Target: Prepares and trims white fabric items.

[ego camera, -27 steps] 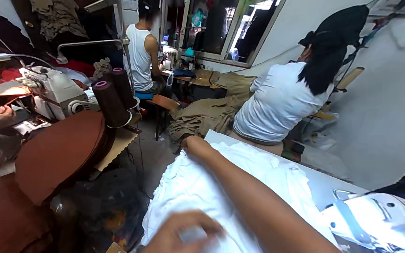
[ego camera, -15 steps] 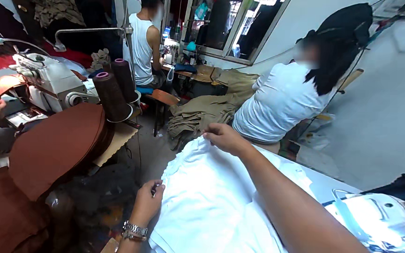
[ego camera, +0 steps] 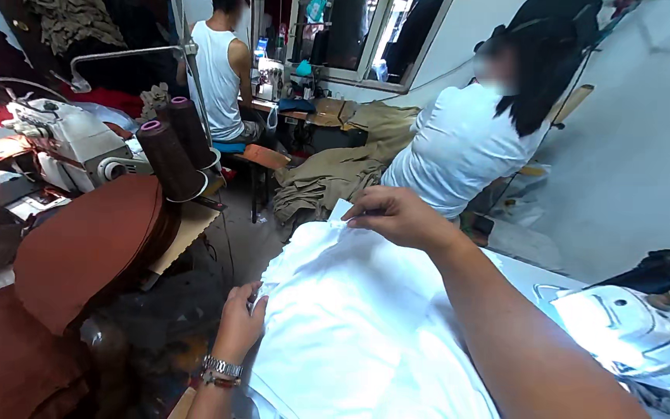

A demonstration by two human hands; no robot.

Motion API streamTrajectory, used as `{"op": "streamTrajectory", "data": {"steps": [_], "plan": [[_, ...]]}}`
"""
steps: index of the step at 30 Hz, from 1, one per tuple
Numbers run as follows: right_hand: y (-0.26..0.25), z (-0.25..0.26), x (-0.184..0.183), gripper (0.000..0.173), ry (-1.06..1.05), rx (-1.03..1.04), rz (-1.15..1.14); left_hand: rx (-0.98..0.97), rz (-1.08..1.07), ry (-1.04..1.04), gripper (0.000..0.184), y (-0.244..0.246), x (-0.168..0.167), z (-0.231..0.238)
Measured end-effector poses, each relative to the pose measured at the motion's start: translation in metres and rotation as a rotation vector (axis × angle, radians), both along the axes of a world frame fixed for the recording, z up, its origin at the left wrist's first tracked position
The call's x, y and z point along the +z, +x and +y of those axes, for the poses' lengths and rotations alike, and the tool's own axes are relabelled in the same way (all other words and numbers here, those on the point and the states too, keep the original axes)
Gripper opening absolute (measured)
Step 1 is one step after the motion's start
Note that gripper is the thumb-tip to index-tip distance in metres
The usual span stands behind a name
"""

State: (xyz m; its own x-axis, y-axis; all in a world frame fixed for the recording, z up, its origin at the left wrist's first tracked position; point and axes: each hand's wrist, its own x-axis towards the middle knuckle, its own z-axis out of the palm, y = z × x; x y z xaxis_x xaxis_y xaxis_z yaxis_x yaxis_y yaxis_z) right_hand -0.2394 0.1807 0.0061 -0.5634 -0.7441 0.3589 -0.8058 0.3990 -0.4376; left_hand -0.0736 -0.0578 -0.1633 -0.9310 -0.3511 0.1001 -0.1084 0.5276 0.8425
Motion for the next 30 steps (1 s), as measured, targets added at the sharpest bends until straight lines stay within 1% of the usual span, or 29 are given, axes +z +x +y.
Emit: {"op": "streamTrajectory", "data": {"steps": [3, 5, 7, 9, 12, 14, 16, 18, 21, 23, 25, 28, 30], "plan": [[0.008, 0.009, 0.005, 0.009, -0.057, 0.021, 0.031, 0.086, 0.159, -0.026, 0.016, 0.001, -0.002, 0.003], [0.012, 0.014, 0.006, 0.009, -0.085, 0.009, 0.034, 0.131, 0.274, -0.036, 0.014, 0.002, -0.002, 0.004], [0.011, 0.020, 0.003, 0.010, -0.110, -0.036, 0.017, 0.143, 0.287, 0.007, 0.014, 0.004, 0.005, 0.005], [0.012, 0.023, 0.003, 0.010, -0.126, -0.115, -0.014, 0.100, 0.269, 0.081, 0.017, 0.008, 0.016, 0.005], [0.011, 0.024, 0.006, 0.010, -0.168, -0.197, -0.044, -0.015, 0.319, 0.162, 0.024, 0.017, 0.031, 0.004], [0.010, 0.025, 0.009, 0.010, -0.177, -0.202, -0.049, -0.085, 0.367, 0.187, 0.020, 0.024, 0.045, 0.002], [0.014, 0.027, 0.015, 0.009, -0.180, -0.192, -0.048, -0.126, 0.416, 0.164, 0.017, 0.030, 0.057, -0.003], [0.022, 0.035, 0.022, 0.009, -0.210, -0.166, -0.041, -0.154, 0.447, 0.081, 0.017, 0.035, 0.066, -0.006], [0.035, 0.056, 0.028, 0.011, -0.316, -0.096, -0.029, -0.238, 0.502, 0.004, 0.014, 0.043, 0.077, -0.004], [0.045, 0.073, 0.028, 0.012, -0.386, -0.027, -0.017, -0.309, 0.541, 0.039, 0.012, 0.050, 0.087, 0.004], [0.052, 0.092, 0.026, 0.013, -0.468, 0.039, -0.043, -0.437, 0.566, 0.103, 0.010, 0.057, 0.101, 0.011], [0.059, 0.117, 0.024, 0.013, -0.588, 0.251, -0.150, -0.767, 0.634, 0.123, 0.012, 0.061, 0.122, 0.022], [0.055, 0.127, 0.016, 0.013, -0.640, 0.454, -0.229, -0.961, 0.716, 0.137, 0.015, 0.055, 0.133, 0.039]]}}
